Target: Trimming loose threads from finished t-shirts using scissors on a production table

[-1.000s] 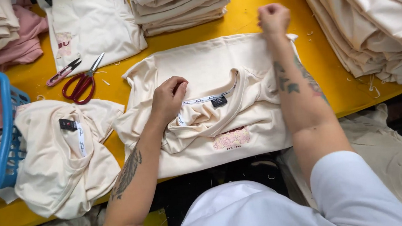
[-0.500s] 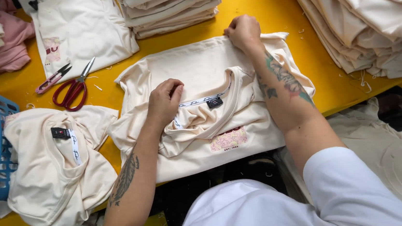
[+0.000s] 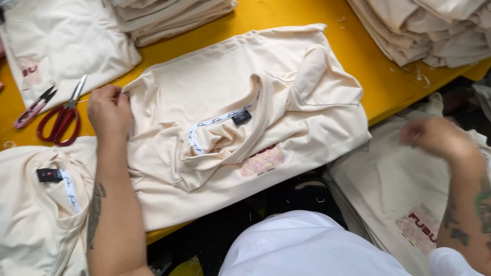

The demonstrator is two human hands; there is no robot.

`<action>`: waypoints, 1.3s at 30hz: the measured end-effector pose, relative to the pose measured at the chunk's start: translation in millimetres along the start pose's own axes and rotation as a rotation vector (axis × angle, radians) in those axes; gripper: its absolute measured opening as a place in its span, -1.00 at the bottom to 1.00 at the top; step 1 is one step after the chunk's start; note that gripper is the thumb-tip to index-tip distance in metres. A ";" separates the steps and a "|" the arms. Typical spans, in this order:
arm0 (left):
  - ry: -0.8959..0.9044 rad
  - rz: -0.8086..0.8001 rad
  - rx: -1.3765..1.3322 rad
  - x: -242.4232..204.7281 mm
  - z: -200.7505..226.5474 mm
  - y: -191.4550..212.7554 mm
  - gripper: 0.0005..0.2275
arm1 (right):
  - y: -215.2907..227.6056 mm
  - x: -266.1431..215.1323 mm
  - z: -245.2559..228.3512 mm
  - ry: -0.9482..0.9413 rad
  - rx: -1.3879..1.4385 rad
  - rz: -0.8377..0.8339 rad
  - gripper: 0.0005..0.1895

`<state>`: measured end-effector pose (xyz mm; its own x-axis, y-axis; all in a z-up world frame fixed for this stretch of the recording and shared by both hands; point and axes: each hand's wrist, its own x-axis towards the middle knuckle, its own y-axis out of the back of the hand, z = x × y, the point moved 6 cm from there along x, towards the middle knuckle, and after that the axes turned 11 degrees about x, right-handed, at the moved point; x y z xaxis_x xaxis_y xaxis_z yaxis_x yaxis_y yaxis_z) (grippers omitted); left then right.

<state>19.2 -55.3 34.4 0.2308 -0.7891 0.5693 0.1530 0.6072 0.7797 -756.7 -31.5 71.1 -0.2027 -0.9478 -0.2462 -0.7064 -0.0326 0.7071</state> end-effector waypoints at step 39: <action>0.181 -0.365 -0.206 21.6 25.5 52.6 -0.89 | -140.1 248.8 -199.5 1.188 -0.250 0.360 -0.94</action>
<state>7.7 -42.7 94.4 0.2877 -0.9371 0.1977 0.4389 0.3125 0.8425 -572.9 -326.0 43.0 0.4672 -0.6112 0.6388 -0.5646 0.3498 0.7476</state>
